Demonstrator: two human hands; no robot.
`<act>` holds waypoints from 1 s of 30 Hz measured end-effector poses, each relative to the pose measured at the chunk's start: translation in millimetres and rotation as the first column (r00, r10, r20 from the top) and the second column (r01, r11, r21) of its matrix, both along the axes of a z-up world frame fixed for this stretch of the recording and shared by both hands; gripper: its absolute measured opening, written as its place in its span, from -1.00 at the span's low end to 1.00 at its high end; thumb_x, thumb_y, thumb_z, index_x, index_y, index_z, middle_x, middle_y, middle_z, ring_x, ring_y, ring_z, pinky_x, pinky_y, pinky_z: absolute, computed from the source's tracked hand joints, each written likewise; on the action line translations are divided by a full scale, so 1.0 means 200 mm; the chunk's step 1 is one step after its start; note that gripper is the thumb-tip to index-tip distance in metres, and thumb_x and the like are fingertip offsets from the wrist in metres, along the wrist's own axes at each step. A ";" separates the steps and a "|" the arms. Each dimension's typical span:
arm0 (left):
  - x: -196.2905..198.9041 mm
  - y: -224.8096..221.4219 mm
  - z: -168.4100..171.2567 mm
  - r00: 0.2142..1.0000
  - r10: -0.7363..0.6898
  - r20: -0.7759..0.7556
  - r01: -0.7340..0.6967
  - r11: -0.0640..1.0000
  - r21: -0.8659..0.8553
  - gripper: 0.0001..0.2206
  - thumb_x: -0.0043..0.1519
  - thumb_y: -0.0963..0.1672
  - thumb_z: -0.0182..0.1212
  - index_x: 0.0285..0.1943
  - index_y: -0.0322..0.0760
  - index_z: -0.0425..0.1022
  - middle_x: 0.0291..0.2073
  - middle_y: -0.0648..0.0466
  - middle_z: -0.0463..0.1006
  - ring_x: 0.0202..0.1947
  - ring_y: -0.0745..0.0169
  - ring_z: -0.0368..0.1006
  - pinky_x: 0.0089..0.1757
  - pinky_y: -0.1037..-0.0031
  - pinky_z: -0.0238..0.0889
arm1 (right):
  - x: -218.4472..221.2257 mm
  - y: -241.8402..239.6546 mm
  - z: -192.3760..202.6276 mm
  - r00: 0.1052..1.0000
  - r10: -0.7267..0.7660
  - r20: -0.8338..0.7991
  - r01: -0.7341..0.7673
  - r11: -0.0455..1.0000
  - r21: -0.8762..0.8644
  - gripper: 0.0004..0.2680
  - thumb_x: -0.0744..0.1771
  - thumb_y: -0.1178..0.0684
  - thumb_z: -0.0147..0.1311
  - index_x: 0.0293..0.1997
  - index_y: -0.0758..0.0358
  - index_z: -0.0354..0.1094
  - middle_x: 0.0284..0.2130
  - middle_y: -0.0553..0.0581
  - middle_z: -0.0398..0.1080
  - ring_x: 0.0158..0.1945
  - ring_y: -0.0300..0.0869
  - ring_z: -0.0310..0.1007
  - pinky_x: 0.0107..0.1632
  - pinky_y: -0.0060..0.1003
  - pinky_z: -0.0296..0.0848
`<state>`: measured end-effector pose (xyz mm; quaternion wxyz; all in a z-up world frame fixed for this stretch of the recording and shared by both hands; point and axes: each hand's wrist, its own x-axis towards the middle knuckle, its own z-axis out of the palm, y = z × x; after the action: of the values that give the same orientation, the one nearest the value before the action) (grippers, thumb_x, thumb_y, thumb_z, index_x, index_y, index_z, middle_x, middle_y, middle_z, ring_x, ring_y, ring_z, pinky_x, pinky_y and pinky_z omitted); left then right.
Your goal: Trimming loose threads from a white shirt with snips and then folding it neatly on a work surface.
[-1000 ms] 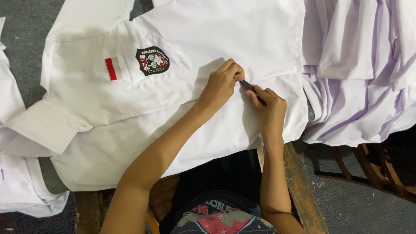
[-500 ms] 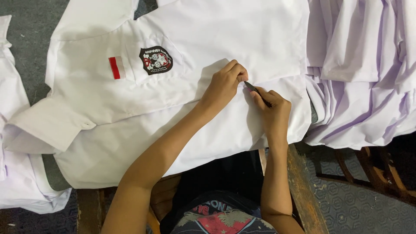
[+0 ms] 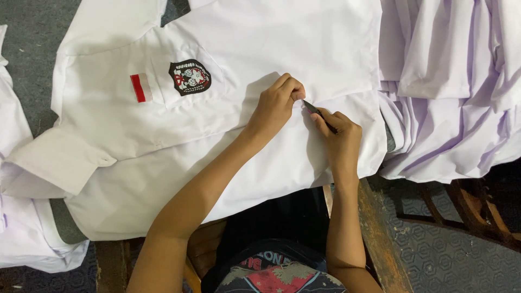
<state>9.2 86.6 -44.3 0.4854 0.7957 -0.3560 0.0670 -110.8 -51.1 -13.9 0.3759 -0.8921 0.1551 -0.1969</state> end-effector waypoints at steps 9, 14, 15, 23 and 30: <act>0.00 0.00 0.00 1.000 0.004 -0.007 -0.004 1.000 -0.004 -0.87 0.40 -0.18 0.05 -0.24 -0.11 0.29 -0.40 0.26 0.28 -0.32 0.25 0.53 -0.22 0.45 0.46 | -0.10 -0.17 -0.03 0.994 -0.015 0.106 0.017 1.000 -0.016 -0.77 0.39 0.01 0.30 0.03 0.39 0.54 -0.51 0.34 0.40 -0.45 -0.18 0.28 -0.38 -0.25 0.23; -0.03 -0.01 0.04 1.000 -0.027 -0.016 0.026 0.999 -0.027 -0.87 0.40 -0.18 0.05 -0.23 -0.12 0.29 -0.41 0.23 0.33 -0.36 0.22 0.54 -0.23 0.42 0.47 | -0.19 -0.25 0.02 0.969 -0.114 0.220 0.127 0.991 -0.044 -0.77 0.48 0.04 0.10 0.12 0.47 0.48 -0.39 0.40 0.42 -0.30 -0.03 0.41 -0.19 -0.12 0.36; -0.04 -0.01 0.06 0.999 -0.051 -0.011 0.051 0.998 -0.040 -0.88 0.40 -0.17 0.06 -0.23 -0.11 0.31 -0.42 0.22 0.37 -0.36 0.23 0.55 -0.24 0.41 0.48 | -0.21 -0.27 0.02 0.950 -0.161 0.268 0.175 0.984 -0.031 -0.75 0.52 0.02 -0.01 0.16 0.49 0.45 -0.35 0.38 0.42 -0.26 -0.05 0.39 -0.12 -0.11 0.38; -0.33 -0.06 0.37 0.554 -0.803 -0.221 0.812 0.579 -0.072 -0.63 0.31 -0.04 0.09 0.26 -0.26 0.38 -0.09 -0.02 0.65 0.06 -0.13 0.43 0.18 0.02 0.21 | -0.28 -0.29 0.12 0.864 -0.425 0.269 0.410 0.905 0.112 -0.72 0.53 -0.11 -0.26 0.19 0.26 0.33 0.01 0.34 0.46 0.08 0.12 0.45 0.12 0.03 0.38; -0.27 -0.38 0.23 0.768 -0.637 0.072 0.559 0.721 0.410 -0.70 0.23 -0.13 0.07 0.16 -0.09 0.42 -0.02 0.11 0.49 0.12 0.06 0.31 0.10 -0.03 0.20 | -0.34 -0.31 0.14 0.830 -0.446 0.336 0.430 0.894 0.126 -0.71 0.53 -0.09 -0.26 0.27 0.33 0.23 -0.03 0.38 0.40 -0.04 0.00 0.33 0.05 0.00 0.36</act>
<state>-45.6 11.0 2.0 0.2840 0.7011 -0.6493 -0.0786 -179.7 -113.7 14.8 0.3625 -0.7734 0.2890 -0.4324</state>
